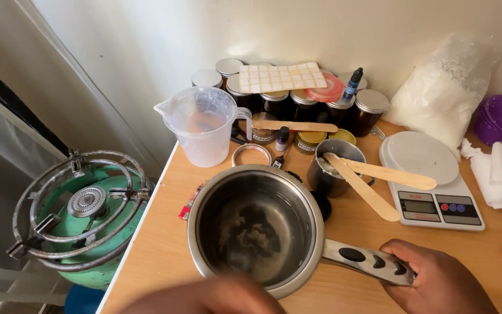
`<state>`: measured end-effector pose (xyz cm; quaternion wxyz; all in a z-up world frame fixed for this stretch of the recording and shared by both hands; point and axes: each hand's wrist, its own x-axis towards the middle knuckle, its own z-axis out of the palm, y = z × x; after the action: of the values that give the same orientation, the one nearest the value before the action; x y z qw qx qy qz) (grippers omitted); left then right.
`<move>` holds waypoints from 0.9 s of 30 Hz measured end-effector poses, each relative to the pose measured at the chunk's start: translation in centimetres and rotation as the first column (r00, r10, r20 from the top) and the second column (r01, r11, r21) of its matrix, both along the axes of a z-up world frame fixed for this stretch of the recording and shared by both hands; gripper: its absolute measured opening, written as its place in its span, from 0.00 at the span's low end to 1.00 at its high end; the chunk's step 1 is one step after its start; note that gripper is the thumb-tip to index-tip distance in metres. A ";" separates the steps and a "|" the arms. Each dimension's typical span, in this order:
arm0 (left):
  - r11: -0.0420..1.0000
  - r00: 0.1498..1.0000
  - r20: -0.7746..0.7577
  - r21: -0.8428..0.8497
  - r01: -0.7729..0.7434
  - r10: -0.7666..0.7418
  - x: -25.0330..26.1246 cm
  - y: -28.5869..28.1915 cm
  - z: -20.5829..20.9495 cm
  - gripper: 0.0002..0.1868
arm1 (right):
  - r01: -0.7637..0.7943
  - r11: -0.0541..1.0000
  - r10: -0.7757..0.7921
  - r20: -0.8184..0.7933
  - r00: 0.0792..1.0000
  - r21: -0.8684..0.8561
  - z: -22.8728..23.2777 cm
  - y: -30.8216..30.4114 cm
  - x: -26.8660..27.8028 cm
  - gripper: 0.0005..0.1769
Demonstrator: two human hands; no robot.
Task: Preparing candle making materials by stirring ingredients in a jar, using a lighter to ignite a stove, and placing a pot on it.
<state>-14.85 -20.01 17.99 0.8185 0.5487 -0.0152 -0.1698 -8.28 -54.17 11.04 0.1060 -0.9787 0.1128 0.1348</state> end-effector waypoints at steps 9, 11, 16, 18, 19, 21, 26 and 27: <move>0.645 0.876 0.428 0.738 -0.197 -0.221 16.4 10.4 -9.9 0.22 | -0.061 0.998 0.061 -0.027 0.998 -0.020 0.7 0.7 -0.2 0.09; 0.681 0.803 0.472 0.723 -0.118 -0.362 16.8 8.8 -10.1 0.26 | -0.014 0.999 0.010 -0.073 0.997 -0.045 0.0 0.1 -0.1 0.10; 0.106 0.951 0.135 0.988 -0.109 -0.278 19.5 7.3 -12.7 0.18 | -0.309 0.950 0.302 0.116 0.946 0.040 -2.9 -3.2 0.4 0.22; 0.127 0.955 0.139 0.986 -0.109 -0.261 19.6 7.2 -12.7 0.17 | -0.368 0.929 0.358 0.141 0.923 0.048 -3.0 -3.8 0.7 0.34; 0.148 0.959 0.143 0.983 -0.109 -0.244 19.7 7.2 -12.8 0.16 | -0.424 0.904 0.411 0.168 0.896 0.054 -3.0 -4.1 0.8 0.47; 0.223 0.894 0.313 0.942 -0.249 -0.321 18.7 8.2 -12.5 0.10 | -0.493 0.870 0.473 0.250 0.845 0.021 -3.2 -3.9 0.7 0.61; 0.414 0.800 0.576 0.777 -0.474 -0.166 16.7 11.6 -11.8 0.13 | -0.660 0.747 0.577 0.572 0.583 -0.082 -0.4 -0.1 -1.6 0.75; 0.386 0.809 0.577 0.776 -0.499 -0.113 15.6 12.1 -10.8 0.13 | -0.741 0.671 0.555 0.673 0.488 -0.015 0.6 1.4 -2.4 0.54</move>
<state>0.71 -7.93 7.20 0.3608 0.9216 -0.0844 0.1155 -10.70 -52.80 11.64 0.2134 -0.9062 -0.3307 -0.1549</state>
